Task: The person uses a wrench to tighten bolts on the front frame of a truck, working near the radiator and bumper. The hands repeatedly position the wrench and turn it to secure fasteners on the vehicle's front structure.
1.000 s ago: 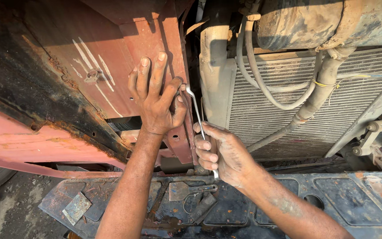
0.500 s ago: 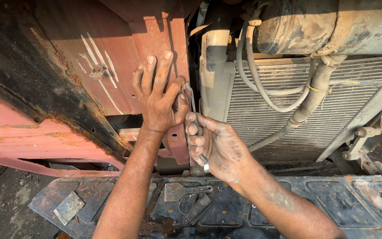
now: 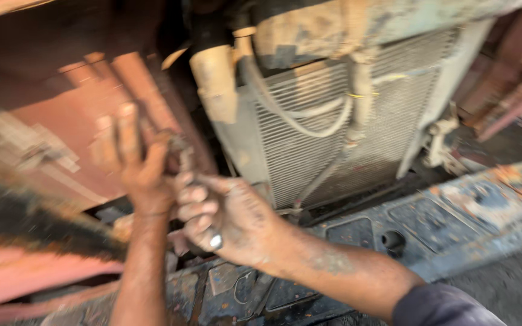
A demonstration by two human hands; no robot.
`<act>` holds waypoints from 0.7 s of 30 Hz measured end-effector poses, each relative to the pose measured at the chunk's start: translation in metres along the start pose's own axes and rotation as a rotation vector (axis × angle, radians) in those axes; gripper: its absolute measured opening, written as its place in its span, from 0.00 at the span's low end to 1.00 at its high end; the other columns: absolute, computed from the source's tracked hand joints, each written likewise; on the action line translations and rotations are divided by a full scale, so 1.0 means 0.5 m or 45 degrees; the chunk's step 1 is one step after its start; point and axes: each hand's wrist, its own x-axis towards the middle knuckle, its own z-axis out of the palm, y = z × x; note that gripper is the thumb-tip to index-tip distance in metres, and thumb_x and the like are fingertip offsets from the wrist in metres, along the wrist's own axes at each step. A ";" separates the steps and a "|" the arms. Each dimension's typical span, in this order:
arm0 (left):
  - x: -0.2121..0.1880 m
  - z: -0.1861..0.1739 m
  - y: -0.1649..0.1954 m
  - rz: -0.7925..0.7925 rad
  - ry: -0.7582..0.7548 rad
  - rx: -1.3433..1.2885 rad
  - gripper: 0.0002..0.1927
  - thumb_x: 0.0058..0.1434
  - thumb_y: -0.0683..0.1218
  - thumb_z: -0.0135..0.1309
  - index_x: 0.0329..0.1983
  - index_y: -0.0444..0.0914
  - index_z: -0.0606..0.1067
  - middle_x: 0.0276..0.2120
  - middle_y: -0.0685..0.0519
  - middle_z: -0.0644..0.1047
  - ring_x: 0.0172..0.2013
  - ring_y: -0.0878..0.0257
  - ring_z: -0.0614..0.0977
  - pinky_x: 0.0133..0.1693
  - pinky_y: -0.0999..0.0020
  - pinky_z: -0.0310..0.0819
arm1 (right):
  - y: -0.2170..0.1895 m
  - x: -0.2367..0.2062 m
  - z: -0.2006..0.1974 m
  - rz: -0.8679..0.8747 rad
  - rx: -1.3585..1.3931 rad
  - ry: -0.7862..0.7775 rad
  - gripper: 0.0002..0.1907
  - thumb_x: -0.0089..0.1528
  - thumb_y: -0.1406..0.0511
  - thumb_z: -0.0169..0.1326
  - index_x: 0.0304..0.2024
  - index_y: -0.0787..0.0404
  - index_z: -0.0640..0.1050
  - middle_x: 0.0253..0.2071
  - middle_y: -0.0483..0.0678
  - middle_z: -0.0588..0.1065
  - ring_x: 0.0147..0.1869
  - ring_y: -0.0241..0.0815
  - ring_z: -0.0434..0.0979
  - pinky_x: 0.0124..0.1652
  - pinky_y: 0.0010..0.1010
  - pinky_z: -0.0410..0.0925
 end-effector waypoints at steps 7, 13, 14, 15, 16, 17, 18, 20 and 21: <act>-0.054 0.031 -0.012 -0.014 0.312 -0.059 0.05 0.71 0.49 0.65 0.42 0.45 0.81 0.73 0.49 0.63 0.74 0.49 0.58 0.72 0.43 0.56 | 0.023 -0.014 -0.023 0.116 0.290 -0.352 0.11 0.78 0.61 0.45 0.42 0.58 0.70 0.31 0.36 0.64 0.32 0.26 0.60 0.34 0.18 0.59; -0.128 0.020 0.037 -0.230 0.434 -0.241 0.06 0.71 0.49 0.62 0.39 0.44 0.79 0.66 0.50 0.62 0.68 0.52 0.59 0.71 0.45 0.56 | 0.035 0.000 -0.042 0.094 0.454 -0.518 0.12 0.77 0.59 0.46 0.41 0.58 0.70 0.30 0.38 0.64 0.30 0.29 0.61 0.31 0.18 0.60; -0.132 0.020 0.040 -0.224 0.424 -0.229 0.06 0.71 0.49 0.61 0.39 0.44 0.79 0.65 0.50 0.62 0.67 0.53 0.60 0.71 0.45 0.56 | 0.032 0.005 -0.045 0.085 0.442 -0.481 0.11 0.77 0.60 0.46 0.41 0.58 0.70 0.31 0.39 0.64 0.31 0.29 0.61 0.32 0.18 0.61; -0.134 0.021 0.041 -0.215 0.404 -0.208 0.06 0.71 0.49 0.61 0.38 0.44 0.79 0.64 0.51 0.62 0.66 0.53 0.60 0.71 0.46 0.56 | 0.032 0.009 -0.046 0.076 0.429 -0.444 0.11 0.77 0.60 0.45 0.41 0.58 0.70 0.32 0.39 0.64 0.32 0.29 0.62 0.33 0.17 0.62; -0.135 0.021 0.041 -0.198 0.386 -0.187 0.07 0.71 0.49 0.60 0.38 0.44 0.78 0.63 0.51 0.62 0.65 0.54 0.60 0.71 0.46 0.56 | 0.031 0.013 -0.050 0.061 0.385 -0.348 0.11 0.77 0.61 0.44 0.41 0.59 0.69 0.34 0.39 0.64 0.34 0.29 0.63 0.34 0.15 0.63; -0.134 0.023 0.039 -0.186 0.370 -0.165 0.07 0.71 0.49 0.59 0.38 0.44 0.78 0.62 0.51 0.62 0.65 0.54 0.60 0.71 0.47 0.56 | 0.030 0.018 -0.054 0.084 0.417 -0.317 0.11 0.76 0.61 0.44 0.41 0.59 0.69 0.34 0.40 0.64 0.34 0.29 0.63 0.35 0.15 0.64; -0.132 0.024 0.036 -0.182 0.361 -0.150 0.07 0.71 0.49 0.59 0.37 0.44 0.78 0.61 0.51 0.61 0.64 0.55 0.61 0.71 0.47 0.56 | 0.031 0.022 -0.058 0.106 0.449 -0.286 0.11 0.76 0.61 0.43 0.41 0.59 0.69 0.35 0.40 0.64 0.35 0.29 0.64 0.36 0.15 0.65; -0.125 0.026 0.027 -0.159 0.331 -0.126 0.08 0.71 0.50 0.58 0.36 0.44 0.77 0.59 0.52 0.61 0.62 0.56 0.61 0.71 0.48 0.56 | 0.030 0.029 -0.069 0.174 0.602 -0.375 0.10 0.75 0.62 0.44 0.42 0.61 0.70 0.34 0.41 0.65 0.34 0.30 0.65 0.35 0.18 0.66; -0.121 0.027 0.021 -0.159 0.330 -0.112 0.08 0.72 0.50 0.57 0.36 0.44 0.77 0.58 0.52 0.61 0.61 0.56 0.62 0.71 0.48 0.56 | 0.030 0.032 -0.075 0.192 0.648 -0.424 0.09 0.75 0.63 0.44 0.42 0.61 0.71 0.34 0.41 0.65 0.34 0.30 0.65 0.35 0.19 0.66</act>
